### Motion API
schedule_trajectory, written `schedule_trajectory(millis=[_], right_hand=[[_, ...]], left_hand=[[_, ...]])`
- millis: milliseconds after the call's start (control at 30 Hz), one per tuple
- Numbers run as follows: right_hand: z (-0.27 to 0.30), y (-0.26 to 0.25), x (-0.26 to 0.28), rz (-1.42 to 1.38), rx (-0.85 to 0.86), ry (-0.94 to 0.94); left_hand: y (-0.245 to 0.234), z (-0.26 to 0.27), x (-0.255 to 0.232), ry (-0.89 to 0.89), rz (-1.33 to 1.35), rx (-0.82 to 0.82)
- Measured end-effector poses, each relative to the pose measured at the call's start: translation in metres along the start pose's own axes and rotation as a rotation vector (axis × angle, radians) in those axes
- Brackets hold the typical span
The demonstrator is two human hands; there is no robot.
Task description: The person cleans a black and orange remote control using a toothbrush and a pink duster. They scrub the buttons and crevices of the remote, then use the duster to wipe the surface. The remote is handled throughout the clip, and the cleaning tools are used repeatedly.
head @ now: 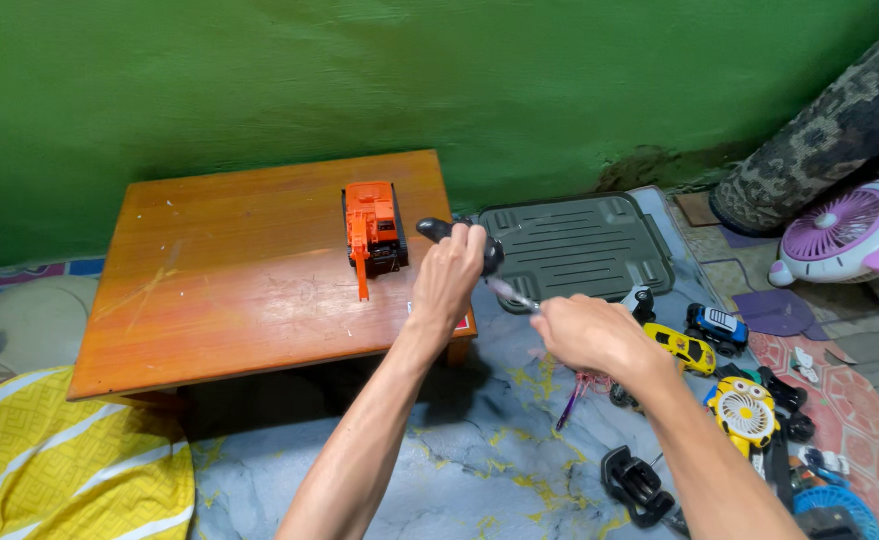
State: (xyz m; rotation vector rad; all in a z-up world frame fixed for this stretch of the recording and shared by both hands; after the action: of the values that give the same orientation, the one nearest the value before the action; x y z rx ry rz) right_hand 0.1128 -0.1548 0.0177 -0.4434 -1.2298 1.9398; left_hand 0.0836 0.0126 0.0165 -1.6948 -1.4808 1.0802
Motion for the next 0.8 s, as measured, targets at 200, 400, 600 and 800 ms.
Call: schedule_trajectory(millis=[200,400,600,800], right_hand=[[-0.014,-0.016,-0.040,-0.676,-0.228,-0.308],[-0.014,-0.008,-0.048,-1.635,-0.215,-0.409],[-0.016,0.004,-0.064,-1.710,-0.274,-0.391],[-0.012,0.010,-0.086,-1.714,-0.337,-0.398]], left_hand=[[-0.042,-0.009,-0.020,0.060,0.232,-0.110],[-0.047,-0.014,-0.082,0.263,0.188,-0.114],[-0.039,-0.017,-0.093,0.403,0.232,-0.103],[0.020,-0.028,-0.067,0.000,1.065,0.335]])
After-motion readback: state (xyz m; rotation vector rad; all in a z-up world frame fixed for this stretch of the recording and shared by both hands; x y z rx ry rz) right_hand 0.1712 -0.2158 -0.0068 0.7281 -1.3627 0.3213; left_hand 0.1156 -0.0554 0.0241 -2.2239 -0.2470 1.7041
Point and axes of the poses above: each hand's wrist, its own z-axis away from the middle knuckle, its own y-axis out of the palm, x = y × z, the point moved 7 cm from there along -z, towards the middle knuckle, and after that the axes turned 11 degrees about x, right-handed, at the moved point
